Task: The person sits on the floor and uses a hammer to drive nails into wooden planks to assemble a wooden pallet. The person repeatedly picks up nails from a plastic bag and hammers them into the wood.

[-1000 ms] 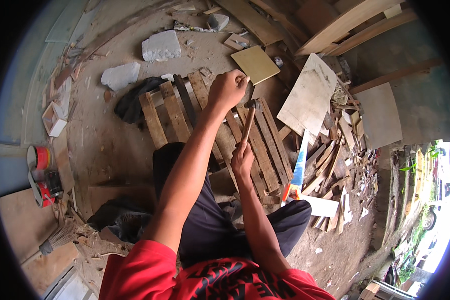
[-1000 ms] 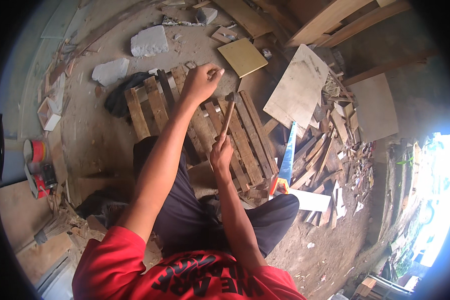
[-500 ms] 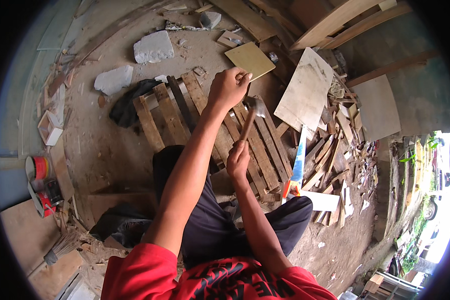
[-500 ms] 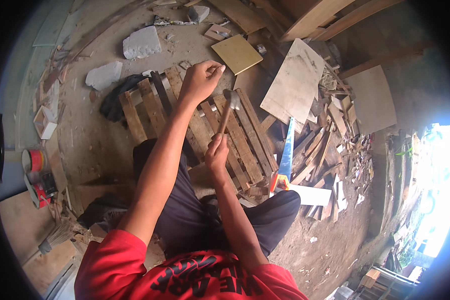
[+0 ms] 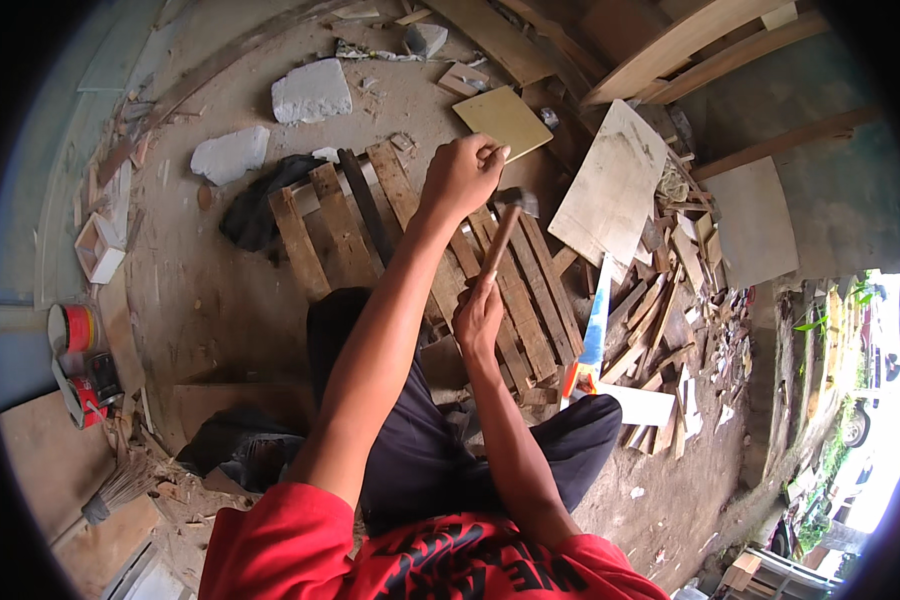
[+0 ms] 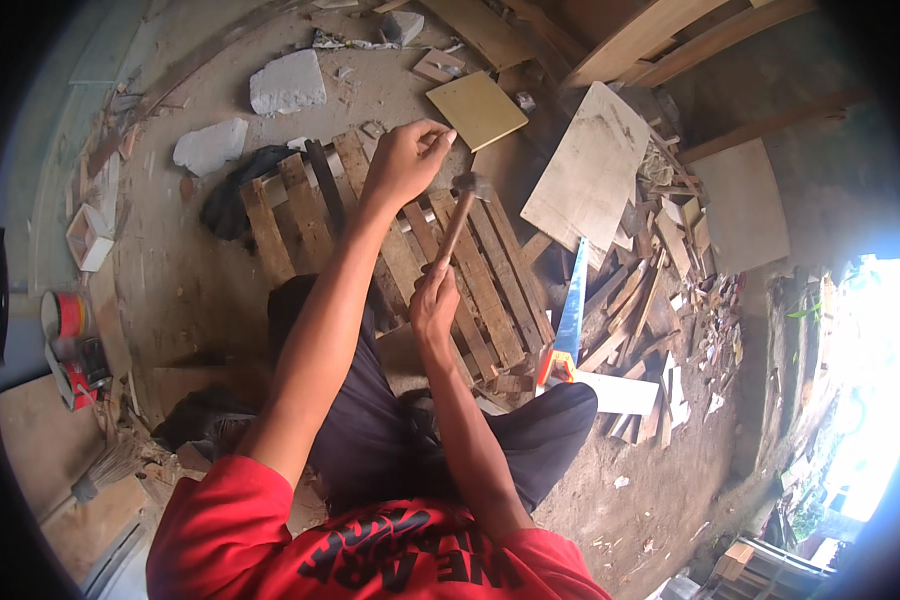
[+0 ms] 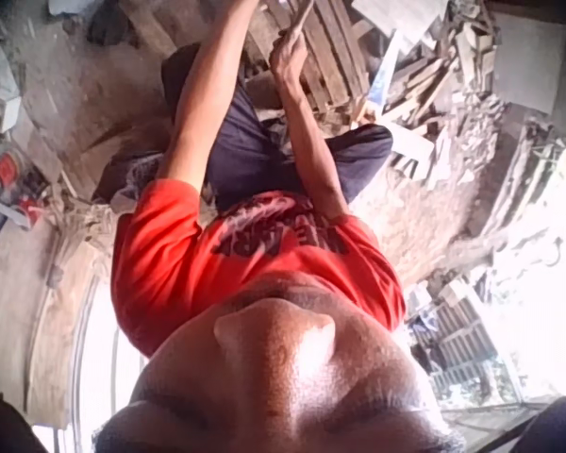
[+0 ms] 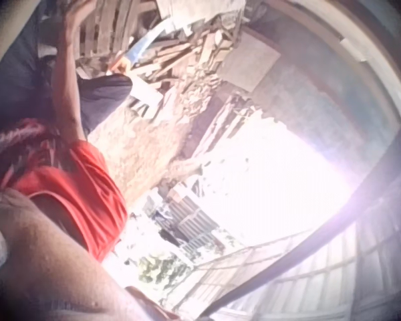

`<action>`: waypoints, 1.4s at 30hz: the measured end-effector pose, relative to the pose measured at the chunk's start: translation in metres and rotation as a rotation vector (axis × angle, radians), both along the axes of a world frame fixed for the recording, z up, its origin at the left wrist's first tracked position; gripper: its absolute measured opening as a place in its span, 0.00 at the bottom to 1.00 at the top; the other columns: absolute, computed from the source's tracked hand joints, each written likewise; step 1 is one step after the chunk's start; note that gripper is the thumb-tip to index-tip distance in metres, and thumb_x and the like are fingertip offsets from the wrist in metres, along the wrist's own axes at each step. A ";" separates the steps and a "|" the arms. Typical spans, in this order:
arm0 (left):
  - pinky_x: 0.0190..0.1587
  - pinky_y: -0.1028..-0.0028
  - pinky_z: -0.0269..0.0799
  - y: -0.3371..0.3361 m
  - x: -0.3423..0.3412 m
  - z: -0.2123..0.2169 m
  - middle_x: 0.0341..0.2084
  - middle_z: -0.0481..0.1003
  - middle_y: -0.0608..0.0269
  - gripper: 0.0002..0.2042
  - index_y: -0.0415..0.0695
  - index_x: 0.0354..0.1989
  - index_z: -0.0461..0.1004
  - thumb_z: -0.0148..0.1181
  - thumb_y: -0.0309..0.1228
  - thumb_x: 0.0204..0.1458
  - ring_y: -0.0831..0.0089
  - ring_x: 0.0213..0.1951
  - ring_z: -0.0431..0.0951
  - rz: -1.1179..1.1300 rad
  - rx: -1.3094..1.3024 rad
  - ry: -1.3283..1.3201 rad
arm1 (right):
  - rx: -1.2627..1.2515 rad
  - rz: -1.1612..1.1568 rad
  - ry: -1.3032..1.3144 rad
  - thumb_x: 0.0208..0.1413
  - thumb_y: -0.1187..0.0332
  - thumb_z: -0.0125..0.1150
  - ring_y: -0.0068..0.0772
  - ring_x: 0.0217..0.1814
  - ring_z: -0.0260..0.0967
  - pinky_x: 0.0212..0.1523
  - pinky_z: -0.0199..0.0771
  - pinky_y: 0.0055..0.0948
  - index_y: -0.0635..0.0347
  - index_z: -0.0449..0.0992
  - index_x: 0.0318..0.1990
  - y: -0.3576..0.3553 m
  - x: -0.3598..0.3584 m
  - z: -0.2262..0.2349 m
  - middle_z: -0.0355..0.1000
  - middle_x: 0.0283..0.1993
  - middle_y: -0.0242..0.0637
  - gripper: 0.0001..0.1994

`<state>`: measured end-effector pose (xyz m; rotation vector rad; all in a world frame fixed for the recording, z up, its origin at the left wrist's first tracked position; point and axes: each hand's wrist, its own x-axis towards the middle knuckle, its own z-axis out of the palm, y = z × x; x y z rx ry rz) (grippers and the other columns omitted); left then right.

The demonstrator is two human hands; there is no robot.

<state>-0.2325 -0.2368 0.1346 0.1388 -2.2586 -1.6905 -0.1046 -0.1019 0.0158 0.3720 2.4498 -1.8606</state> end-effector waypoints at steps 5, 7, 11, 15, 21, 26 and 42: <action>0.36 0.69 0.75 -0.004 -0.002 0.001 0.29 0.81 0.53 0.17 0.35 0.43 0.79 0.61 0.40 0.60 0.66 0.33 0.83 -0.007 -0.005 -0.014 | 0.131 0.033 0.165 0.73 0.51 0.34 0.27 0.20 0.60 0.22 0.61 0.33 0.63 0.65 0.31 0.004 0.006 -0.011 0.61 0.19 0.33 0.25; 0.34 0.67 0.76 0.000 -0.003 0.004 0.28 0.82 0.52 0.14 0.37 0.38 0.80 0.61 0.39 0.58 0.61 0.32 0.84 0.027 0.022 0.027 | 0.228 0.124 -0.039 0.73 0.51 0.35 0.32 0.22 0.61 0.25 0.63 0.37 0.64 0.67 0.30 0.018 -0.004 -0.016 0.63 0.20 0.37 0.26; 0.34 0.66 0.77 -0.003 -0.002 0.001 0.29 0.82 0.51 0.15 0.37 0.38 0.80 0.61 0.39 0.58 0.60 0.33 0.84 0.030 0.019 0.012 | 0.187 0.083 0.018 0.72 0.49 0.36 0.32 0.23 0.62 0.26 0.63 0.38 0.64 0.68 0.31 0.012 0.004 0.004 0.64 0.21 0.38 0.27; 0.35 0.66 0.77 -0.004 -0.003 0.004 0.29 0.82 0.51 0.15 0.37 0.38 0.80 0.61 0.39 0.58 0.59 0.33 0.84 0.024 0.011 -0.007 | 0.240 0.125 0.018 0.72 0.47 0.36 0.29 0.22 0.61 0.24 0.62 0.35 0.63 0.68 0.32 0.012 -0.001 -0.012 0.63 0.21 0.36 0.27; 0.37 0.70 0.76 -0.008 -0.003 -0.001 0.31 0.82 0.53 0.17 0.36 0.43 0.79 0.61 0.40 0.60 0.68 0.34 0.83 0.021 -0.029 0.030 | -0.167 0.003 0.222 0.72 0.48 0.35 0.20 0.21 0.57 0.21 0.56 0.25 0.60 0.65 0.31 0.005 0.011 -0.013 0.58 0.19 0.27 0.25; 0.37 0.69 0.76 -0.005 0.000 0.007 0.31 0.82 0.53 0.17 0.36 0.43 0.79 0.61 0.40 0.60 0.66 0.34 0.83 0.003 -0.001 -0.032 | 0.081 0.045 -0.147 0.71 0.45 0.37 0.21 0.15 0.54 0.16 0.55 0.28 0.59 0.64 0.29 0.013 -0.006 -0.022 0.58 0.18 0.28 0.27; 0.37 0.69 0.75 -0.009 0.000 0.004 0.30 0.82 0.52 0.18 0.36 0.43 0.79 0.60 0.42 0.60 0.66 0.33 0.83 0.013 -0.005 -0.028 | 0.007 -0.041 0.335 0.72 0.47 0.33 0.21 0.20 0.58 0.20 0.57 0.26 0.59 0.64 0.30 0.006 0.003 -0.019 0.59 0.19 0.29 0.26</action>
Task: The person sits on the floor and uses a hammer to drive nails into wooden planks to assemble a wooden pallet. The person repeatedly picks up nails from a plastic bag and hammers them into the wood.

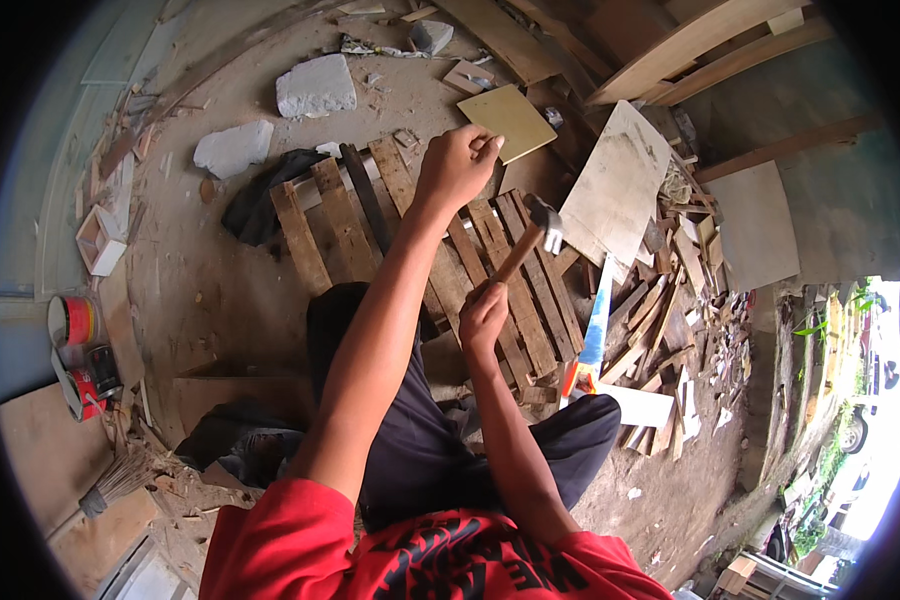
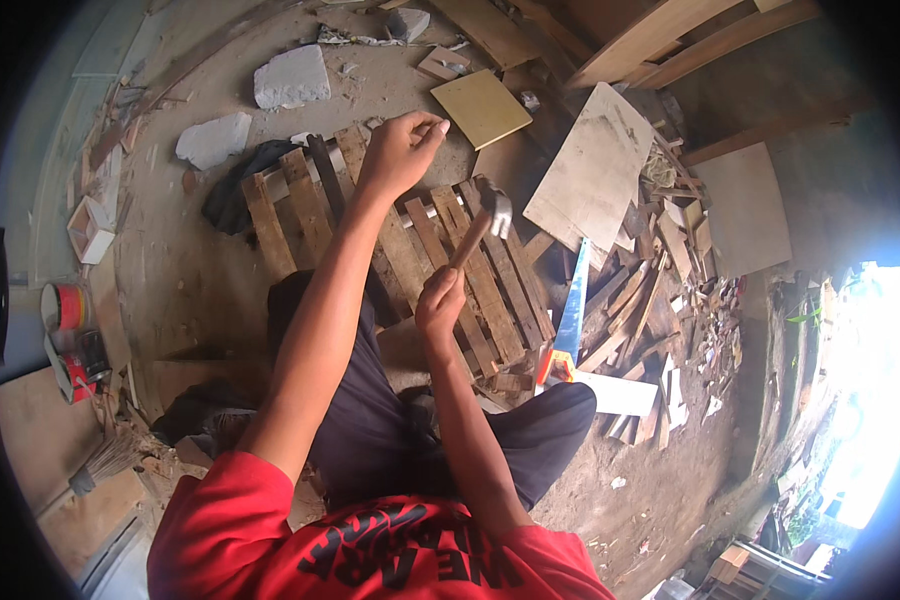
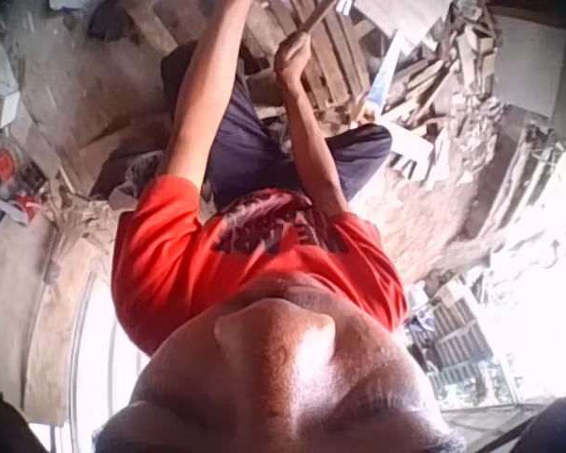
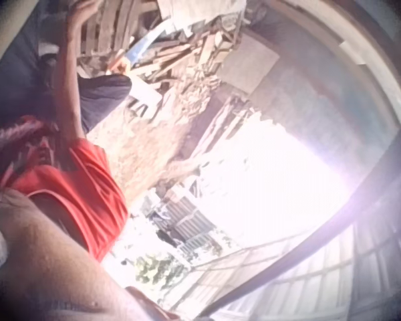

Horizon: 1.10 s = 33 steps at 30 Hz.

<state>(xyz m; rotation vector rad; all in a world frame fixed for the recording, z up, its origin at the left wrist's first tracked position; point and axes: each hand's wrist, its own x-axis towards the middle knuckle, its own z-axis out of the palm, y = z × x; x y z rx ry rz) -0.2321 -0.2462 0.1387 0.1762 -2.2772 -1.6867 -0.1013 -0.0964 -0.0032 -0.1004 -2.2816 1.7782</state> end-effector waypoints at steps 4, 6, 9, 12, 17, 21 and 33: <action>0.36 0.69 0.75 0.004 -0.002 -0.004 0.29 0.82 0.53 0.17 0.36 0.42 0.79 0.60 0.41 0.60 0.67 0.32 0.83 0.000 0.004 0.015 | 0.180 0.132 -0.523 0.71 0.46 0.37 0.23 0.19 0.58 0.20 0.59 0.31 0.60 0.66 0.29 0.015 -0.019 -0.003 0.60 0.19 0.30 0.27; 0.35 0.69 0.75 0.003 -0.005 -0.008 0.29 0.82 0.53 0.17 0.36 0.42 0.79 0.60 0.41 0.60 0.68 0.31 0.83 0.009 -0.007 0.062 | 0.048 0.078 -0.428 0.71 0.45 0.38 0.23 0.19 0.58 0.19 0.59 0.30 0.60 0.65 0.28 0.008 -0.012 0.012 0.60 0.19 0.30 0.28; 0.35 0.69 0.74 0.005 -0.007 -0.001 0.28 0.82 0.54 0.17 0.35 0.42 0.79 0.60 0.40 0.60 0.69 0.31 0.82 0.009 -0.012 0.018 | 0.075 0.062 -0.275 0.72 0.48 0.37 0.23 0.20 0.59 0.22 0.61 0.31 0.62 0.67 0.30 0.011 -0.010 0.004 0.62 0.20 0.31 0.27; 0.35 0.70 0.74 0.001 -0.005 -0.001 0.29 0.82 0.55 0.17 0.36 0.41 0.80 0.60 0.40 0.60 0.69 0.31 0.82 0.011 0.016 0.036 | 0.096 0.110 -0.389 0.73 0.50 0.37 0.27 0.22 0.62 0.24 0.63 0.34 0.63 0.67 0.31 0.009 -0.011 0.005 0.63 0.20 0.33 0.26; 0.35 0.70 0.74 0.001 0.000 0.002 0.29 0.81 0.52 0.17 0.36 0.43 0.79 0.60 0.41 0.60 0.69 0.31 0.82 0.009 0.020 0.047 | -0.081 0.088 -0.114 0.72 0.47 0.36 0.21 0.20 0.58 0.21 0.57 0.28 0.59 0.65 0.31 0.004 0.000 -0.002 0.59 0.19 0.27 0.26; 0.36 0.70 0.75 -0.001 -0.001 0.004 0.30 0.82 0.53 0.17 0.37 0.43 0.80 0.60 0.41 0.60 0.68 0.33 0.83 0.019 0.003 -0.007 | 0.208 0.012 -0.088 0.72 0.47 0.37 0.21 0.20 0.58 0.20 0.59 0.27 0.60 0.66 0.30 0.000 0.003 -0.006 0.59 0.19 0.29 0.26; 0.33 0.72 0.73 0.001 -0.001 -0.004 0.25 0.80 0.57 0.16 0.36 0.41 0.79 0.60 0.39 0.60 0.73 0.28 0.81 0.019 0.035 0.050 | 0.114 0.111 -0.365 0.72 0.47 0.38 0.20 0.20 0.56 0.20 0.58 0.27 0.59 0.65 0.30 0.008 -0.006 -0.003 0.59 0.19 0.27 0.26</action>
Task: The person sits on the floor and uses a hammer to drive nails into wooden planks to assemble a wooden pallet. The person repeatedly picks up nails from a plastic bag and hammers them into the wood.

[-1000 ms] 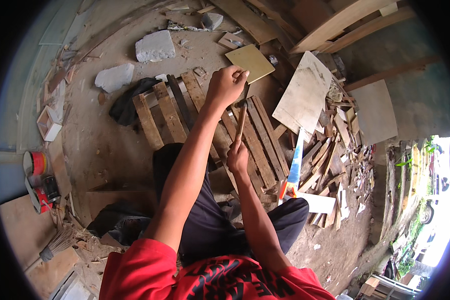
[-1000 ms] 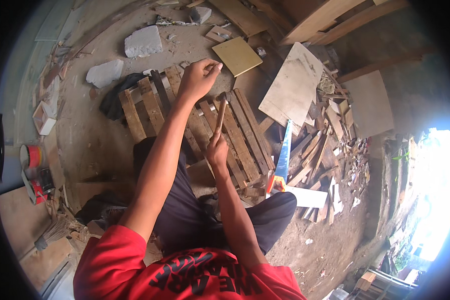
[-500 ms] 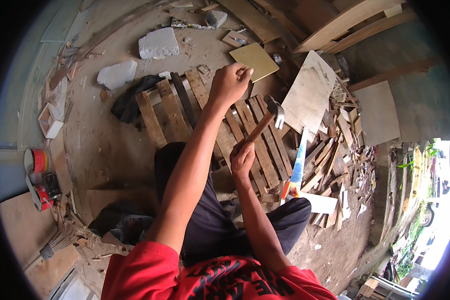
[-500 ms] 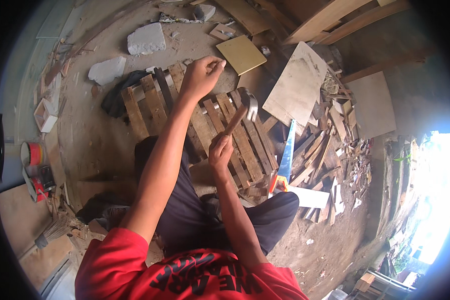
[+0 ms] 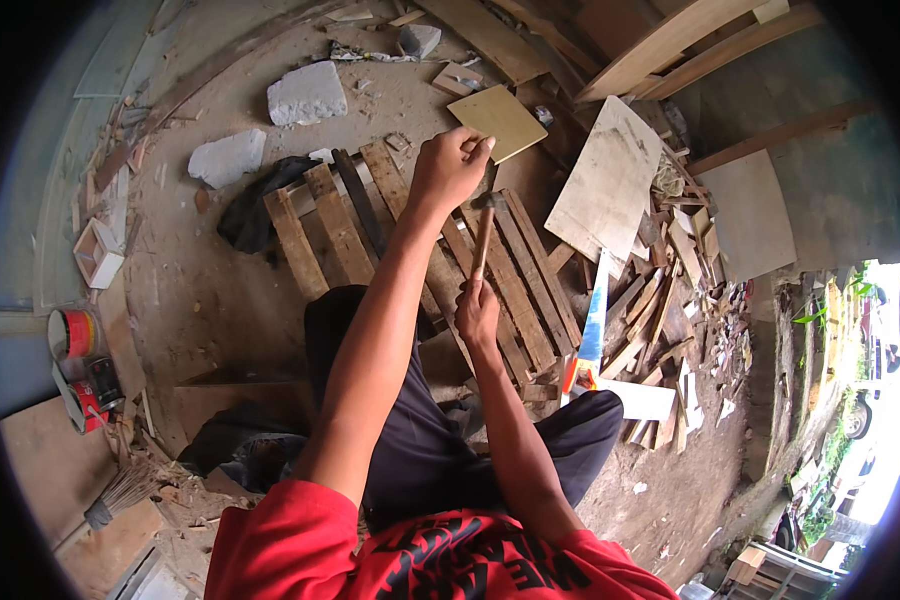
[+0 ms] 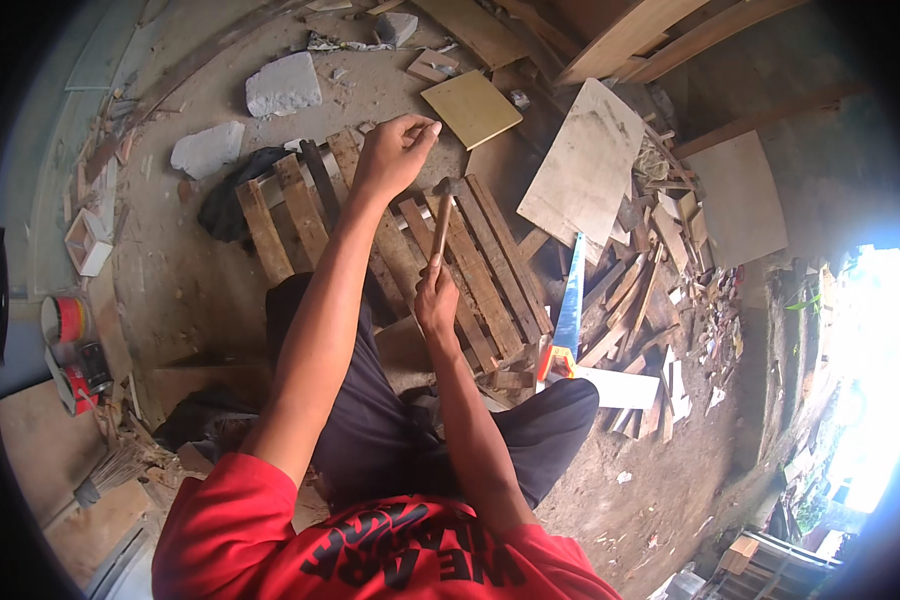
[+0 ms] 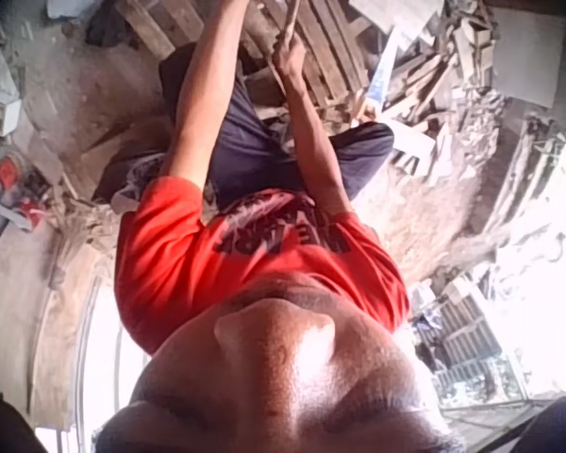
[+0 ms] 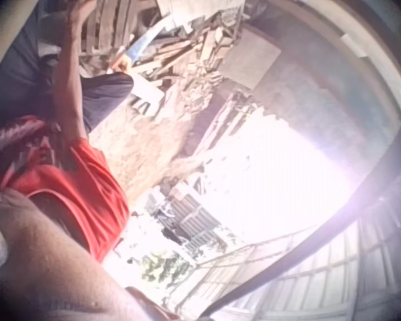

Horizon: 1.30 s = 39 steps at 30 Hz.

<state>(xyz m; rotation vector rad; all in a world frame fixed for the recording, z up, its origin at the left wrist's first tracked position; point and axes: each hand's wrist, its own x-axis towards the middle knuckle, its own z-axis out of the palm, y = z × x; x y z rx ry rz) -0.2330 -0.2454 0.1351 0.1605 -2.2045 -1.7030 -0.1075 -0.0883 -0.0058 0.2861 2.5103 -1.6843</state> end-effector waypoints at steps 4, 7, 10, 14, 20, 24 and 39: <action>0.35 0.72 0.74 -0.006 -0.001 0.001 0.26 0.81 0.57 0.16 0.36 0.42 0.79 0.60 0.40 0.60 0.72 0.30 0.82 -0.002 -0.056 -0.050 | -0.151 -0.024 0.232 0.73 0.48 0.37 0.19 0.19 0.56 0.19 0.57 0.24 0.59 0.65 0.32 -0.007 0.005 0.014 0.58 0.19 0.27 0.24; 0.36 0.71 0.74 -0.004 -0.003 0.004 0.27 0.81 0.57 0.16 0.37 0.42 0.79 0.60 0.40 0.60 0.71 0.32 0.82 -0.001 -0.021 -0.033 | 0.126 -0.020 0.318 0.72 0.46 0.37 0.26 0.18 0.59 0.19 0.61 0.31 0.60 0.67 0.32 -0.005 0.001 0.005 0.61 0.19 0.31 0.26; 0.37 0.71 0.74 -0.003 0.001 0.004 0.27 0.81 0.57 0.16 0.37 0.41 0.79 0.59 0.41 0.61 0.71 0.33 0.82 -0.010 -0.004 -0.065 | 0.114 0.075 -0.206 0.70 0.41 0.36 0.27 0.19 0.61 0.21 0.62 0.33 0.62 0.66 0.30 0.007 -0.020 0.021 0.62 0.19 0.32 0.30; 0.35 0.72 0.73 -0.003 -0.003 0.005 0.26 0.81 0.57 0.16 0.36 0.41 0.79 0.59 0.40 0.61 0.73 0.31 0.82 -0.021 -0.004 -0.052 | -0.007 -0.032 0.024 0.71 0.42 0.36 0.26 0.22 0.62 0.23 0.62 0.30 0.61 0.66 0.30 0.010 -0.009 0.018 0.62 0.20 0.31 0.29; 0.33 0.73 0.72 -0.005 -0.003 -0.002 0.25 0.80 0.60 0.16 0.36 0.42 0.79 0.60 0.40 0.61 0.77 0.28 0.79 -0.022 0.028 -0.010 | 0.096 0.018 -0.037 0.72 0.47 0.36 0.27 0.22 0.62 0.24 0.64 0.34 0.63 0.68 0.31 0.010 -0.013 0.011 0.64 0.20 0.34 0.28; 0.33 0.73 0.72 -0.004 -0.002 0.001 0.24 0.80 0.59 0.17 0.35 0.42 0.79 0.59 0.40 0.61 0.76 0.28 0.79 -0.008 -0.026 -0.033 | -0.088 -0.019 0.214 0.73 0.51 0.37 0.27 0.21 0.62 0.23 0.63 0.35 0.64 0.68 0.33 0.011 -0.011 0.009 0.64 0.19 0.34 0.25; 0.36 0.73 0.74 -0.005 -0.005 -0.007 0.29 0.82 0.56 0.17 0.35 0.42 0.79 0.60 0.40 0.61 0.74 0.33 0.82 -0.022 0.066 0.023 | 0.228 0.154 -0.177 0.72 0.44 0.34 0.31 0.22 0.64 0.25 0.64 0.37 0.65 0.68 0.29 0.006 -0.011 0.019 0.65 0.21 0.37 0.31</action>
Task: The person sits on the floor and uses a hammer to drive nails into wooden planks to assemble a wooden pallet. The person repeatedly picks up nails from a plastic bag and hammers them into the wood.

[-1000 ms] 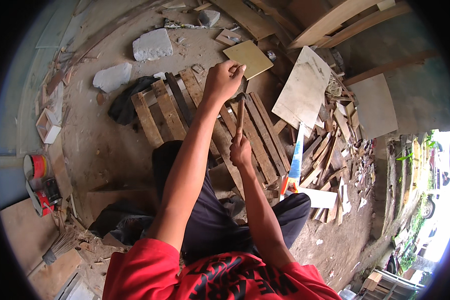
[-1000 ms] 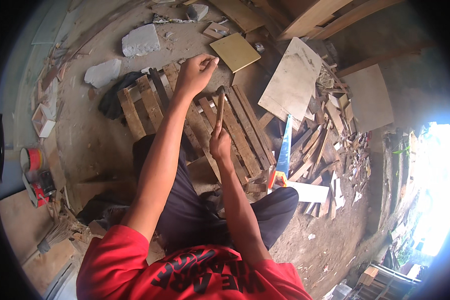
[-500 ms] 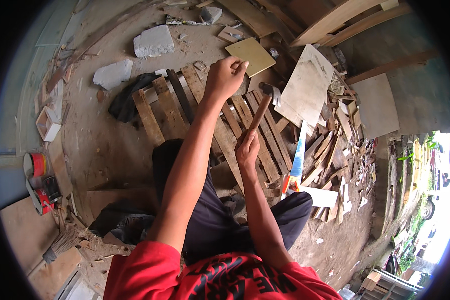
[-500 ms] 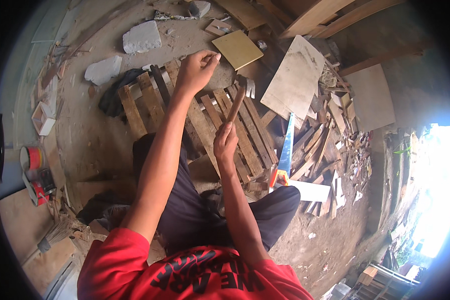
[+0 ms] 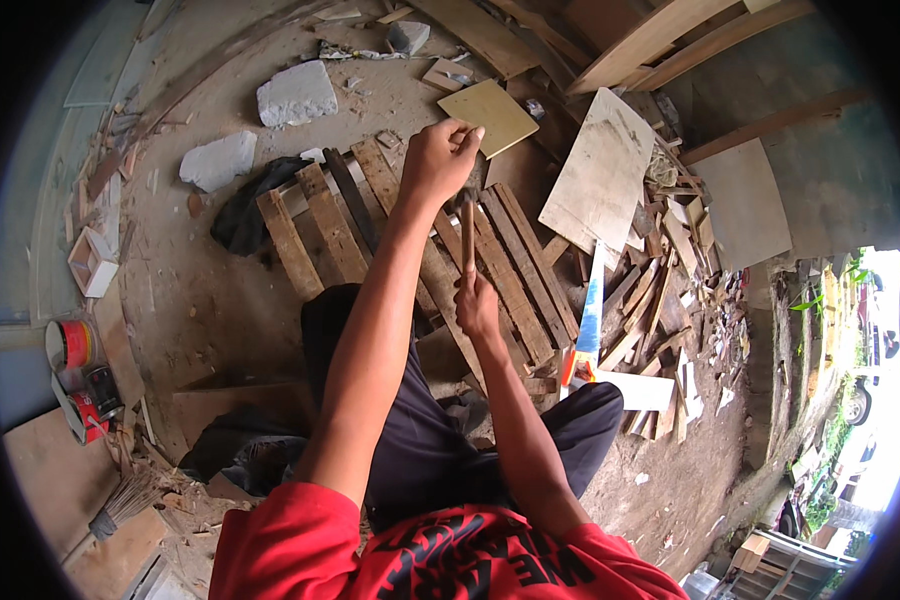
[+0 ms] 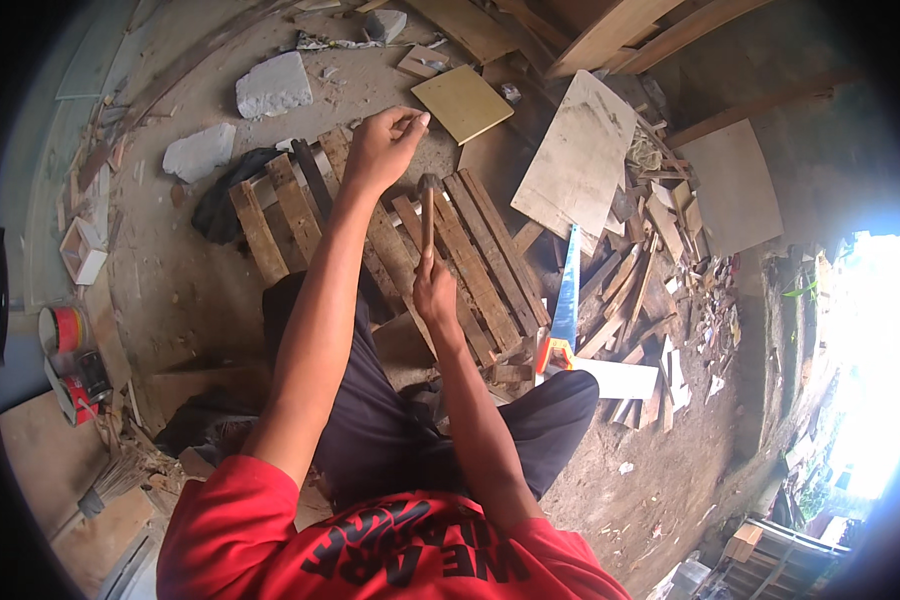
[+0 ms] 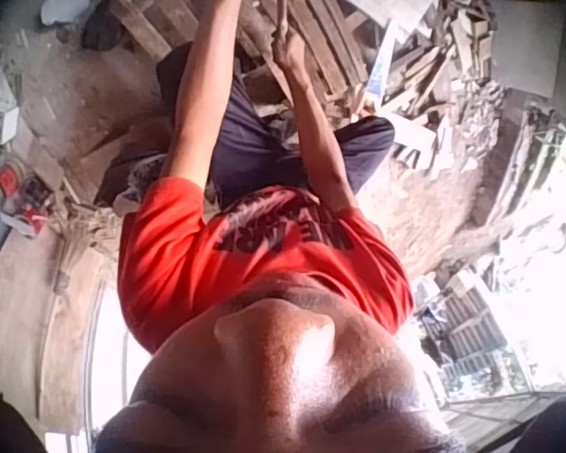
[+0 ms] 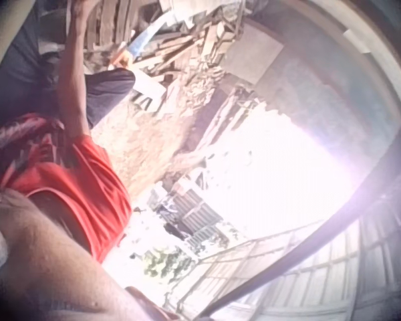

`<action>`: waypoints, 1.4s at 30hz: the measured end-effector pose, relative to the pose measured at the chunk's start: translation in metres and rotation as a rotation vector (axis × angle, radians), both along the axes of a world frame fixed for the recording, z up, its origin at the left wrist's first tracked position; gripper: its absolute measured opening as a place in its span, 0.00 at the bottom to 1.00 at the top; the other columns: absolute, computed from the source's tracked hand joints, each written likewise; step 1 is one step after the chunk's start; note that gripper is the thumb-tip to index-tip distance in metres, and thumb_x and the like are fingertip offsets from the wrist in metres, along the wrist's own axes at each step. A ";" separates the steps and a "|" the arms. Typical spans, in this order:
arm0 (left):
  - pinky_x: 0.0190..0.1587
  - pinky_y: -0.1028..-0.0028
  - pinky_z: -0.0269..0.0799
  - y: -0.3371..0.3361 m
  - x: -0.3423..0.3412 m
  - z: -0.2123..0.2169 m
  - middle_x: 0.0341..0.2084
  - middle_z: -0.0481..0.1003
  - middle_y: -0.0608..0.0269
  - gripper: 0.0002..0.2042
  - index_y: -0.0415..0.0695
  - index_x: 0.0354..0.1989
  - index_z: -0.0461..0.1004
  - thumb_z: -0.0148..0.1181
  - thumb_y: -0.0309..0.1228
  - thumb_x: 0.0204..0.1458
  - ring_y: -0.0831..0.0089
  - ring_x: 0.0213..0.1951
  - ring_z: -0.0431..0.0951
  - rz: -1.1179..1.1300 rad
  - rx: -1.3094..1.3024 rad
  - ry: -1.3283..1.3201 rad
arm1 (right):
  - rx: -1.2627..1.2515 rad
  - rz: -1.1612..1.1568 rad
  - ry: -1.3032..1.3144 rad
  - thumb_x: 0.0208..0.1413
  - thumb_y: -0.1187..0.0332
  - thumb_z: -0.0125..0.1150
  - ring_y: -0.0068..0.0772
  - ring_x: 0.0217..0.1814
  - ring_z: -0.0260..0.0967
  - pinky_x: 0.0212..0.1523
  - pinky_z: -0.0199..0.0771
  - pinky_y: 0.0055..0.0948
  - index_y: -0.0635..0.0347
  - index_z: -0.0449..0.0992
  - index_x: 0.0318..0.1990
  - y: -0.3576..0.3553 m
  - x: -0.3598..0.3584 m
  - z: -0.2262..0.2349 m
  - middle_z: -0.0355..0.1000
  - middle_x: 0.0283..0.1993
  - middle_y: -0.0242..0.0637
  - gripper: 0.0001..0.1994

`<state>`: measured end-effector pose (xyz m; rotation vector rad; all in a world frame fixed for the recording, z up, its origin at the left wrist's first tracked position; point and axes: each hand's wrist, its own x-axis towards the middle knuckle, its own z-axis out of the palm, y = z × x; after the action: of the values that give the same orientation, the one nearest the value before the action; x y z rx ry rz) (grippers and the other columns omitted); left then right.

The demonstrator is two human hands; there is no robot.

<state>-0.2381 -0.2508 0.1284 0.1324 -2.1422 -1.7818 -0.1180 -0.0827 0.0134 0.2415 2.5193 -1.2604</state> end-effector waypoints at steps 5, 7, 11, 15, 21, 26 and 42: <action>0.36 0.73 0.74 0.002 0.001 0.010 0.27 0.82 0.58 0.15 0.34 0.39 0.79 0.60 0.38 0.60 0.76 0.32 0.82 0.024 -0.061 -0.048 | -0.134 -0.036 0.378 0.72 0.51 0.37 0.53 0.24 0.69 0.29 0.67 0.48 0.67 0.70 0.34 -0.004 0.001 0.021 0.68 0.21 0.50 0.27; 0.34 0.74 0.73 0.001 -0.003 0.006 0.27 0.82 0.59 0.14 0.34 0.39 0.79 0.60 0.37 0.60 0.77 0.30 0.81 0.032 -0.066 -0.037 | -0.060 -0.065 0.420 0.73 0.52 0.37 0.54 0.24 0.68 0.28 0.66 0.47 0.68 0.70 0.34 -0.003 0.004 0.004 0.68 0.20 0.50 0.26; 0.35 0.67 0.76 0.004 -0.003 0.002 0.27 0.81 0.52 0.15 0.36 0.37 0.79 0.61 0.39 0.59 0.61 0.30 0.83 0.040 0.021 0.003 | -0.010 0.004 0.037 0.71 0.46 0.36 0.34 0.22 0.65 0.25 0.65 0.39 0.64 0.68 0.29 0.013 -0.014 -0.002 0.64 0.19 0.39 0.30; 0.35 0.72 0.74 0.002 0.000 0.006 0.28 0.82 0.56 0.16 0.35 0.39 0.79 0.59 0.39 0.60 0.72 0.30 0.81 0.033 -0.024 -0.044 | -0.040 -0.009 0.223 0.71 0.43 0.35 0.35 0.23 0.66 0.27 0.66 0.39 0.65 0.69 0.28 0.015 0.004 -0.002 0.65 0.19 0.40 0.32; 0.34 0.74 0.72 0.003 0.005 0.011 0.28 0.82 0.58 0.16 0.34 0.40 0.79 0.59 0.38 0.61 0.77 0.29 0.80 0.032 -0.027 -0.061 | -0.013 0.005 0.163 0.72 0.49 0.36 0.55 0.26 0.69 0.30 0.67 0.48 0.68 0.69 0.30 0.004 -0.006 0.009 0.70 0.24 0.54 0.29; 0.33 0.75 0.72 0.000 0.002 0.006 0.28 0.82 0.60 0.17 0.35 0.40 0.79 0.60 0.40 0.61 0.79 0.29 0.79 0.036 -0.009 -0.018 | -0.098 -0.034 0.291 0.72 0.46 0.34 0.46 0.24 0.67 0.29 0.66 0.45 0.68 0.69 0.30 -0.001 0.008 0.008 0.68 0.22 0.49 0.31; 0.36 0.75 0.73 0.003 0.006 0.007 0.30 0.83 0.58 0.17 0.34 0.42 0.79 0.59 0.40 0.61 0.77 0.32 0.81 0.000 0.001 -0.041 | -0.143 -0.090 0.215 0.71 0.47 0.40 0.43 0.26 0.70 0.31 0.68 0.43 0.67 0.71 0.34 -0.005 -0.017 0.018 0.69 0.22 0.47 0.28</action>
<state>-0.2323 -0.2481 0.1355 0.1705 -2.1694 -1.7947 -0.1350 -0.0879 0.0318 0.1981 2.6035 -1.5713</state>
